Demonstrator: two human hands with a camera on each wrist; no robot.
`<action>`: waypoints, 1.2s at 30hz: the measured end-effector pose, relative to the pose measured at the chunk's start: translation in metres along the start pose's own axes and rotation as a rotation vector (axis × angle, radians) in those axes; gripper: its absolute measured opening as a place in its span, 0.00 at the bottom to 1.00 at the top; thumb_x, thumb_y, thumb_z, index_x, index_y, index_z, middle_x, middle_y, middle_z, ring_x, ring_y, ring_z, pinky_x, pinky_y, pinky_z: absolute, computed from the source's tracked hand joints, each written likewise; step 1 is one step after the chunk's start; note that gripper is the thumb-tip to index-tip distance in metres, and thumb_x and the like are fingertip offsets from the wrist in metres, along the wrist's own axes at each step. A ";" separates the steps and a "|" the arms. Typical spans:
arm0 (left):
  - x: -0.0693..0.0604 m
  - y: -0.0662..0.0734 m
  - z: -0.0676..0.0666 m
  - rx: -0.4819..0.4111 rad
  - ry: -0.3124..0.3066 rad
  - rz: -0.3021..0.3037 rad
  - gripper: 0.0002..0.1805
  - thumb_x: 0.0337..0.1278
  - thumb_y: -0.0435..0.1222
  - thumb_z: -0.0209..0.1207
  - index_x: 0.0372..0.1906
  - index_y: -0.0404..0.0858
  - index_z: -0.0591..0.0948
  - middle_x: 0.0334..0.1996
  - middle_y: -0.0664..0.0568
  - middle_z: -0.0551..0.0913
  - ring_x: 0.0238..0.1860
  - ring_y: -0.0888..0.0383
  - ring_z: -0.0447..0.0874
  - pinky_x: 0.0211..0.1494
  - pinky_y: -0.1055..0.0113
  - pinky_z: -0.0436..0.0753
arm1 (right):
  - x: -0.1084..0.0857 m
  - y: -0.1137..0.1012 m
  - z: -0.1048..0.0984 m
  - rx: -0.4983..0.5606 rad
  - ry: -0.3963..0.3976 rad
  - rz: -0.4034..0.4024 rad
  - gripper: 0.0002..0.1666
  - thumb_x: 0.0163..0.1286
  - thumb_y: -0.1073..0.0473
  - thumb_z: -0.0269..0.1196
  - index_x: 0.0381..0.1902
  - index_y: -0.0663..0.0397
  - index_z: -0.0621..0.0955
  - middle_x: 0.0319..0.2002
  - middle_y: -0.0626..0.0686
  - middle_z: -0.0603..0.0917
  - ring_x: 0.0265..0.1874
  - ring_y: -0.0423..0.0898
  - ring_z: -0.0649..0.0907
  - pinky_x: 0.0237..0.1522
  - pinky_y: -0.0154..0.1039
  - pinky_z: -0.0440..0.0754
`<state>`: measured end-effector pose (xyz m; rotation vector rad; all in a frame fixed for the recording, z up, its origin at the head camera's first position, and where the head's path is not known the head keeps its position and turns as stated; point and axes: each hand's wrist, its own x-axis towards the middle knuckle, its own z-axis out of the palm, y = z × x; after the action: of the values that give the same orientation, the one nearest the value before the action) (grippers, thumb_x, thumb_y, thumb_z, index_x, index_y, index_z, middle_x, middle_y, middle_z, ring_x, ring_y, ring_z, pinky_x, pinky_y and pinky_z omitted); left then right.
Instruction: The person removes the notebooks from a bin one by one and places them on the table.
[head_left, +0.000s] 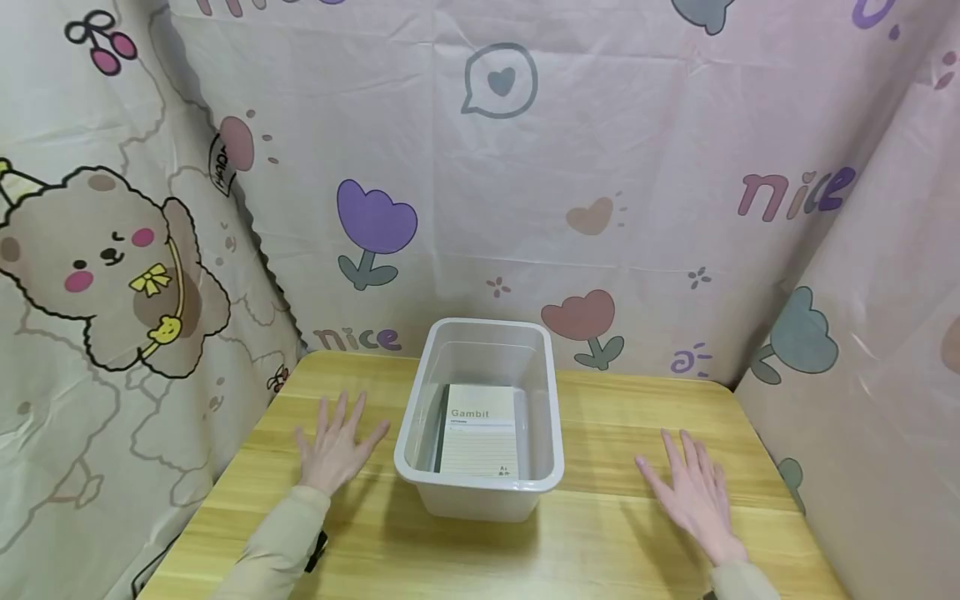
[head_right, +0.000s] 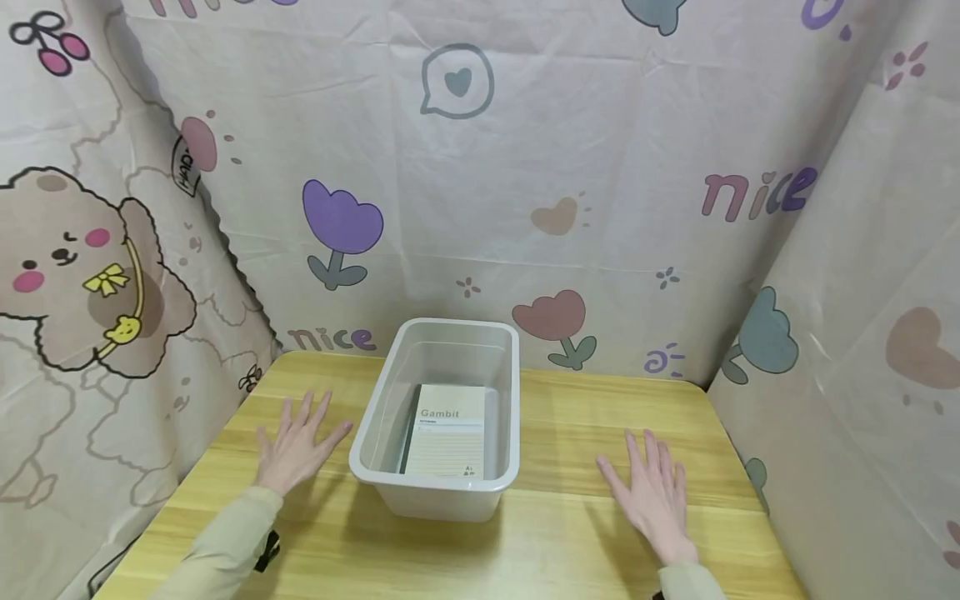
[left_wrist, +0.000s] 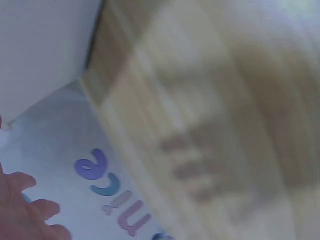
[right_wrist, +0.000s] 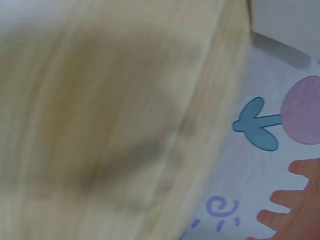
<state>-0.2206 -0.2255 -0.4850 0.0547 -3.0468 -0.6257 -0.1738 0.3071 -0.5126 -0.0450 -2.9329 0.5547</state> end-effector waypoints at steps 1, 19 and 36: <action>0.000 0.003 -0.003 -0.015 -0.007 0.003 0.47 0.68 0.69 0.36 0.82 0.49 0.46 0.82 0.40 0.39 0.80 0.31 0.28 0.70 0.20 0.23 | 0.001 -0.002 -0.002 0.019 -0.010 0.001 0.50 0.75 0.29 0.45 0.80 0.56 0.53 0.78 0.73 0.48 0.74 0.77 0.52 0.70 0.82 0.44; 0.004 0.054 -0.057 -0.443 -0.215 0.091 0.44 0.73 0.58 0.46 0.79 0.33 0.54 0.77 0.32 0.58 0.76 0.33 0.59 0.79 0.36 0.63 | 0.035 -0.043 -0.034 0.266 -0.112 -0.078 0.46 0.79 0.35 0.43 0.79 0.63 0.54 0.77 0.74 0.52 0.75 0.74 0.55 0.75 0.75 0.52; 0.010 0.073 -0.046 -0.709 -0.304 0.016 0.33 0.59 0.34 0.65 0.63 0.17 0.70 0.53 0.23 0.81 0.51 0.38 0.88 0.52 0.56 0.92 | 0.049 -0.073 -0.039 0.289 -0.150 -0.140 0.45 0.79 0.35 0.42 0.78 0.62 0.55 0.77 0.70 0.56 0.76 0.72 0.57 0.76 0.74 0.52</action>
<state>-0.2308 -0.1768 -0.4139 -0.0896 -2.8691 -1.8015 -0.2161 0.2561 -0.4434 0.2430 -2.9320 0.9893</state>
